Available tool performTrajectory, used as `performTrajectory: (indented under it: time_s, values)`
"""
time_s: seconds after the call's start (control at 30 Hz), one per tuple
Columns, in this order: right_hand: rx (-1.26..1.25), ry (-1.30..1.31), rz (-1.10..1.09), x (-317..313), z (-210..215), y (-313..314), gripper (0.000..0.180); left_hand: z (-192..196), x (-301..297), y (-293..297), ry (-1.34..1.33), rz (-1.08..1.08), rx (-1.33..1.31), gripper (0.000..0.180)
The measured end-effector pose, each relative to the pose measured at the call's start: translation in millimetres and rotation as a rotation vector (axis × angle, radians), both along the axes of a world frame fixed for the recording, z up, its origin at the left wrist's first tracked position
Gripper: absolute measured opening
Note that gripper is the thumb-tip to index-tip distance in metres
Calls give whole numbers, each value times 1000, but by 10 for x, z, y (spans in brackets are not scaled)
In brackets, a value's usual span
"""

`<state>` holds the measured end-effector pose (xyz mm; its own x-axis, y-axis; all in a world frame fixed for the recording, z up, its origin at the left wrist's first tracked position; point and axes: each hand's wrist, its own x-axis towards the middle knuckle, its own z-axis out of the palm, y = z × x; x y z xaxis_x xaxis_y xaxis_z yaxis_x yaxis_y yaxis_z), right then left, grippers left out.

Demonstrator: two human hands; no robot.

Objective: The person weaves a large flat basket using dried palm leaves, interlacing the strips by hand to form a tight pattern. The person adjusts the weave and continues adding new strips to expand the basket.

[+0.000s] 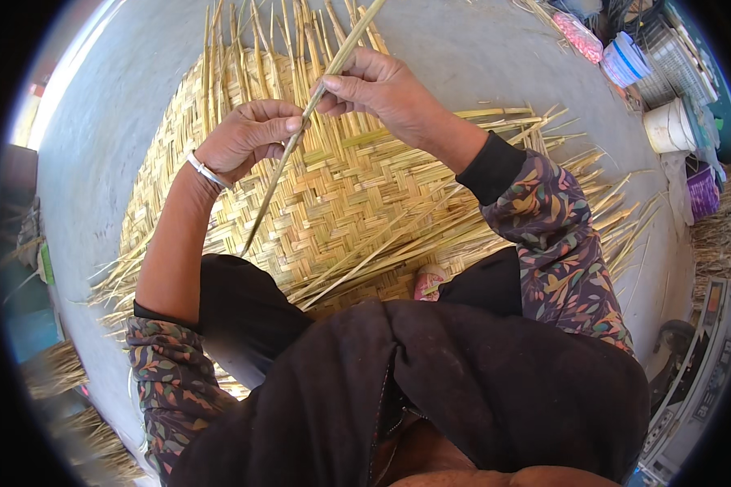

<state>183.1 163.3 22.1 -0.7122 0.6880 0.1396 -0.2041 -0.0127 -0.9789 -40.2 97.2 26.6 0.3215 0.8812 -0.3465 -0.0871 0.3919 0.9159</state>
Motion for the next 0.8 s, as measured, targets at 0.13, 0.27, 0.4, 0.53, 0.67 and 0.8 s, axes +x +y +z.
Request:
performTrajectory:
  time_s: [0.13,0.27,0.4,0.53,0.67,0.8]
  values:
    - [66,-24,-18,12,35,-13,20,-11,8,18,68,-2,118,16]
    - [29,-36,-32,19,-21,4,21,-53,38,39,213,42,292,17]
    - [18,-93,-45,-15,-57,-15,21,-34,105,37,324,69,377,18]
    - [54,-139,-167,34,-28,80,19,-144,15,79,425,69,330,19]
    - [-74,41,-315,273,-57,378,15,-247,-132,63,609,62,341,20]
    - [-124,142,-341,401,-128,463,14,-331,-156,132,635,77,359,18]
